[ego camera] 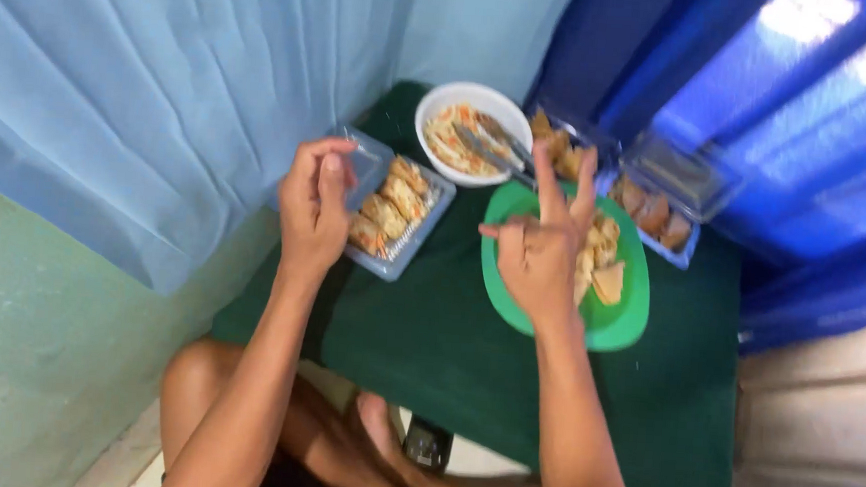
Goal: The person is stuffing fried tofu pockets with a vegetable and noodle filling using metal tongs.
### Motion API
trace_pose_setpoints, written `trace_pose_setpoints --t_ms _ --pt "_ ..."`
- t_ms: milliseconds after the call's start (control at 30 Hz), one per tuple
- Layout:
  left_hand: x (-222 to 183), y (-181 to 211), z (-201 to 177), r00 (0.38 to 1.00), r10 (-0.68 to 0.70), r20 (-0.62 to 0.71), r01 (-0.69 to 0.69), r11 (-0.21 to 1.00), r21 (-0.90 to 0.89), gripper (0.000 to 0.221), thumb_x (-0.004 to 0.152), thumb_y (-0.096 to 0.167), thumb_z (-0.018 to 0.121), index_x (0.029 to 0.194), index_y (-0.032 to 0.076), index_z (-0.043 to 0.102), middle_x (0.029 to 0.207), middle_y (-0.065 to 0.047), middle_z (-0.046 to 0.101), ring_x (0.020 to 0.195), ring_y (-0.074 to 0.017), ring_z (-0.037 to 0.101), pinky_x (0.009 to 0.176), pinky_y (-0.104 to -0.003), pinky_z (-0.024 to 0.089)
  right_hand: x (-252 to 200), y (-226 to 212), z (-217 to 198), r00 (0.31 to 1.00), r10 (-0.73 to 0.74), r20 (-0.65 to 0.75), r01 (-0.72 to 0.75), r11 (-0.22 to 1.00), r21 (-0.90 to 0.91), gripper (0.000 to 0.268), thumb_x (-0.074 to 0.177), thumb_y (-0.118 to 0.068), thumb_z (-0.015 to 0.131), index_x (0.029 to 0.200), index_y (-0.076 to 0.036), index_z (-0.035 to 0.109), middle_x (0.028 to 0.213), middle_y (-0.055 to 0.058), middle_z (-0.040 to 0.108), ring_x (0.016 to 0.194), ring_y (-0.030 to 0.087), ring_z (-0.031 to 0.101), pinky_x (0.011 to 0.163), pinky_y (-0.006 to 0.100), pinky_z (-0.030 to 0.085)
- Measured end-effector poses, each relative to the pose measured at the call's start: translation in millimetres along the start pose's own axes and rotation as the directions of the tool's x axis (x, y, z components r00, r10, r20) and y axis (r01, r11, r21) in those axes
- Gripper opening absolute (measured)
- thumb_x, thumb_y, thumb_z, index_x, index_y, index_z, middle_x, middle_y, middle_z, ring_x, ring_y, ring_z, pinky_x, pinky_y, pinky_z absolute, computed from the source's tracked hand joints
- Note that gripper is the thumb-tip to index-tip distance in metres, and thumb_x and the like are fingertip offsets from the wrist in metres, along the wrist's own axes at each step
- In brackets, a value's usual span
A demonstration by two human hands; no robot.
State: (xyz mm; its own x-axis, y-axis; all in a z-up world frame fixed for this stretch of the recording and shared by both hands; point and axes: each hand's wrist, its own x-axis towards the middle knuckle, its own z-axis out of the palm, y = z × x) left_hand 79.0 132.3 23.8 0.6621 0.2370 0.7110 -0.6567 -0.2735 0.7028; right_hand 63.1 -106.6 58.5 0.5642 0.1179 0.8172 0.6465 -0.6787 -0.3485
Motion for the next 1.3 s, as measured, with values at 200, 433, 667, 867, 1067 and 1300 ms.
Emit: trace_pose_setpoints --t_ms 200,433,667,867,1067,1300 --pt "-5 -16 -7 0.999 -0.042 -0.001 0.042 0.999 0.012 0.027 0.109 0.014 0.041 0.114 0.005 0.066 0.069 -0.009 0.063 0.064 -0.0194 0.057 0.065 -0.035 0.049 -9 23 -3 1.0 -0.026 -0.008 0.026 0.997 0.066 0.028 0.105 -0.014 0.066 0.079 -0.014 0.076 0.054 -0.002 0.066 0.067 0.024 0.072 0.115 0.049 0.039" --pt "-10 -20 -46 0.959 -0.139 0.246 0.115 0.987 0.111 0.02 0.097 0.012 0.066 0.115 0.014 0.074 0.091 -0.003 0.068 0.075 -0.0158 0.06 0.061 -0.026 0.047 -21 22 -3 0.996 0.012 -0.085 -0.009 0.999 0.037 0.015 0.103 -0.008 0.072 0.117 -0.006 0.078 0.067 0.005 0.071 0.072 0.029 0.071 0.089 0.043 0.056" --pt "-2 0 -64 0.779 -0.325 0.536 0.249 0.945 0.212 0.042 0.078 0.005 0.075 0.12 0.003 0.07 0.098 -0.017 0.065 0.091 -0.0297 0.059 0.078 -0.041 0.049 -20 -14 26 0.971 -0.054 0.233 0.03 0.994 0.104 0.013 0.085 -0.017 0.085 0.097 -0.02 0.081 0.073 -0.002 0.071 0.072 0.023 0.066 0.069 0.035 0.055" --pt "1 -9 -63 0.722 -0.333 0.607 0.237 0.943 0.235 0.035 0.08 0.006 0.075 0.114 0.002 0.071 0.089 -0.016 0.064 0.088 -0.0302 0.06 0.083 -0.043 0.049 -2 -47 44 0.763 0.199 0.615 -0.15 0.98 -0.131 0.01 0.085 -0.025 0.078 0.089 -0.015 0.081 0.074 0.005 0.063 0.084 0.029 0.058 0.073 0.045 0.054" --pt "4 -21 -67 0.723 -0.316 0.615 0.215 0.948 0.235 0.032 0.08 0.012 0.078 0.11 0.005 0.072 0.083 -0.011 0.062 0.088 -0.0271 0.06 0.083 -0.04 0.049 11 -47 71 0.559 0.365 0.744 -0.157 0.928 -0.338 0.018 0.085 -0.035 0.076 0.09 -0.019 0.083 0.091 0.006 0.07 0.1 0.032 0.06 0.084 0.046 0.048" --pt "-1 -25 -68 0.739 -0.34 0.582 0.301 0.939 0.166 0.033 0.079 0.007 0.078 0.111 0.005 0.074 0.093 -0.012 0.071 0.088 -0.0228 0.061 0.083 -0.037 0.049 3 -34 77 0.557 0.414 0.72 -0.19 0.908 -0.374 0.016 0.084 -0.038 0.073 0.08 -0.025 0.079 0.081 0.0 0.068 0.099 0.03 0.061 0.085 0.046 0.049"
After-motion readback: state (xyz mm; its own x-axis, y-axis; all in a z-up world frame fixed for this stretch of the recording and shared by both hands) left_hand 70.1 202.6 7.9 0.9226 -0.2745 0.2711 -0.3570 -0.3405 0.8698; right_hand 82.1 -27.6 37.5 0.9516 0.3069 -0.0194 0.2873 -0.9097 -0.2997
